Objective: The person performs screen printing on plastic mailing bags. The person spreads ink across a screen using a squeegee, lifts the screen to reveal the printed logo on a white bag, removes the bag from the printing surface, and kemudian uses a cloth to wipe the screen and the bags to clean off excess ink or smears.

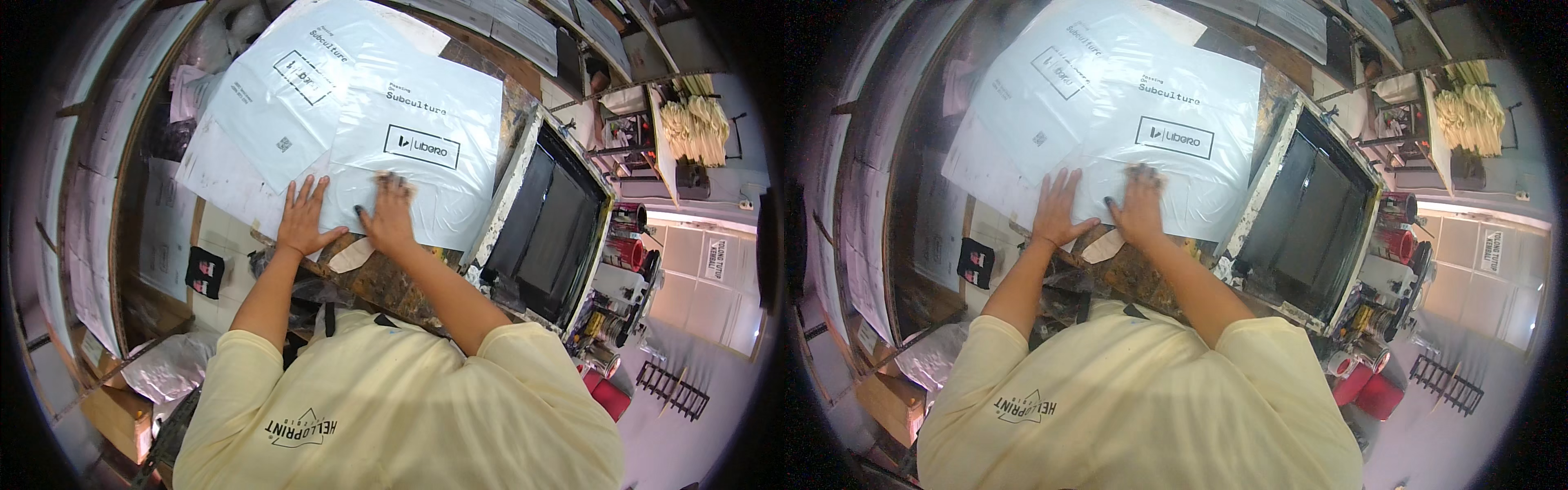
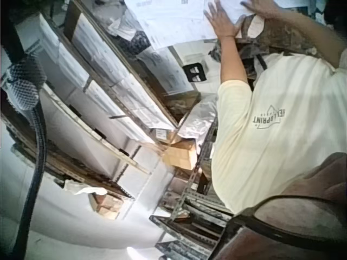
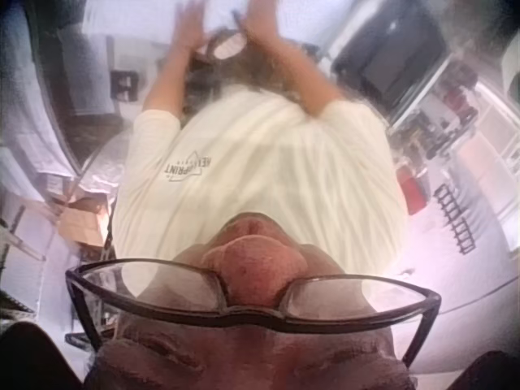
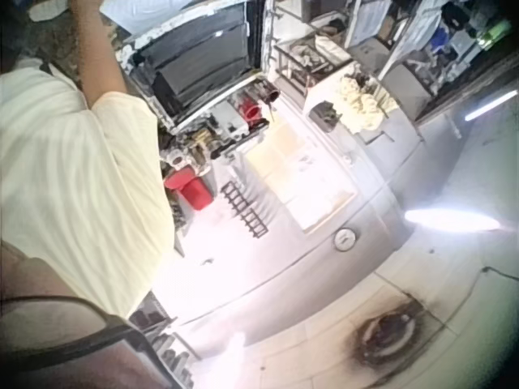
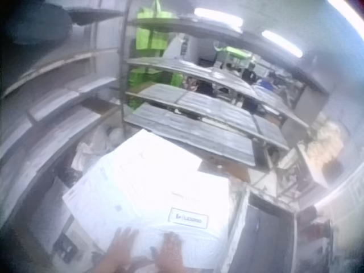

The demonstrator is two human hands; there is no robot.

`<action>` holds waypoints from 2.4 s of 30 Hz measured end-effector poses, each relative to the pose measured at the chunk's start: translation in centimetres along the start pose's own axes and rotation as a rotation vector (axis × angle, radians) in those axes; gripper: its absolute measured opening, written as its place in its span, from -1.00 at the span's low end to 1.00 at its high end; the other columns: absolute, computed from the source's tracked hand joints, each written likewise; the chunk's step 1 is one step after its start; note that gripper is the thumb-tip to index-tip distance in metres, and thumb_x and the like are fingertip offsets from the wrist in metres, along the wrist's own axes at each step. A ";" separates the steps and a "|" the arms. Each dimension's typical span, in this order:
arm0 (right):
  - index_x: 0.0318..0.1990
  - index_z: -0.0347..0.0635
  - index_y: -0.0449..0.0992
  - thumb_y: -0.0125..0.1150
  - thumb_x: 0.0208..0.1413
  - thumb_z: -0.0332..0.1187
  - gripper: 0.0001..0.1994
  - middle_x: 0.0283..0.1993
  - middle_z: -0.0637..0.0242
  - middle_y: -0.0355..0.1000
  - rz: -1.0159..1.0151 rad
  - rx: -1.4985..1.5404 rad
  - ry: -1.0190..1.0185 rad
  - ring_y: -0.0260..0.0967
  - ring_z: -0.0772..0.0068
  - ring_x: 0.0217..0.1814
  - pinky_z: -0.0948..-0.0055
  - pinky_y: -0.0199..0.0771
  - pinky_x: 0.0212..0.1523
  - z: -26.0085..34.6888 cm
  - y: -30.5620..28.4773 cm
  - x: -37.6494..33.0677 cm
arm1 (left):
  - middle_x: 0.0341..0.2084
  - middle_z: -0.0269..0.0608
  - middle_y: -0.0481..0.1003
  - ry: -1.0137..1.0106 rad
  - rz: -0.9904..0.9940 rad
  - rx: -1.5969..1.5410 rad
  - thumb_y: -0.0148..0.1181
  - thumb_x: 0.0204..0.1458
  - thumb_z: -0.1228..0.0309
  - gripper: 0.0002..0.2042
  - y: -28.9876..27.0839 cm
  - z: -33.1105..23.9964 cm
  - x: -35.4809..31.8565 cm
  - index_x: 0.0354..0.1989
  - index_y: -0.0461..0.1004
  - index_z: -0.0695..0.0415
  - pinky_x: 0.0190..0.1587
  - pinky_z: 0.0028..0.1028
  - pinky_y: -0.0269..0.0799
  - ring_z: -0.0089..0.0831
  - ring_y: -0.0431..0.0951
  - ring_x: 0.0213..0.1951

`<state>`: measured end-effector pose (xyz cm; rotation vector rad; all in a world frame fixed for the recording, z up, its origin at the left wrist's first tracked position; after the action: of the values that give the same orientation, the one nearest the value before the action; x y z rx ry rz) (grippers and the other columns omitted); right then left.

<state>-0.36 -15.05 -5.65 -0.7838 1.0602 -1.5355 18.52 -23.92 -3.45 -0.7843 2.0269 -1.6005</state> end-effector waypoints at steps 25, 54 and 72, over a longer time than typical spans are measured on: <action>0.04 -0.31 0.61 0.19 0.06 -0.61 -0.65 -0.12 0.05 0.57 0.113 0.460 -0.045 0.57 0.10 -0.13 0.30 0.53 -0.06 -2.9 -9.4 -9.7 | 0.38 0.11 0.27 -0.182 -0.464 -0.415 0.00 0.32 -0.10 -0.24 -2.5 -2.5 -7.2 0.51 0.08 0.22 0.39 -0.06 0.12 0.08 0.28 0.36; 0.31 0.10 0.50 0.37 0.03 -0.34 -0.40 0.44 -0.19 0.15 0.430 0.473 -0.629 0.10 -0.34 0.47 -0.11 0.12 0.45 -4.4 -19.7 -21.1 | -0.05 -0.21 0.60 -0.474 0.161 -1.938 0.04 0.41 0.32 -0.58 -6.6 -26.0 -12.5 0.36 0.34 0.25 -0.05 -0.47 0.58 -0.52 0.62 -0.08; 0.31 0.28 0.47 0.20 0.13 -0.34 -0.46 -0.06 0.07 0.55 0.779 0.066 -0.760 0.54 -0.07 -0.05 -0.01 0.53 -0.07 -1.8 -22.5 -20.7 | -0.28 -0.33 0.60 -0.256 0.152 -1.503 0.14 0.36 0.39 -0.79 -8.4 -25.6 -14.0 0.00 0.54 0.27 -0.19 -0.58 0.47 -0.67 0.53 -0.26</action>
<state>-6.12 6.44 15.37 -0.6963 0.6076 -0.5218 13.61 2.56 10.66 -1.1006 2.7225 0.3838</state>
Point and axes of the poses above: each hand's wrist, its own x-axis towards the middle knuckle, its own y-axis out of the palm, z = x × y, the point moved 3 cm from there along x, towards the middle knuckle
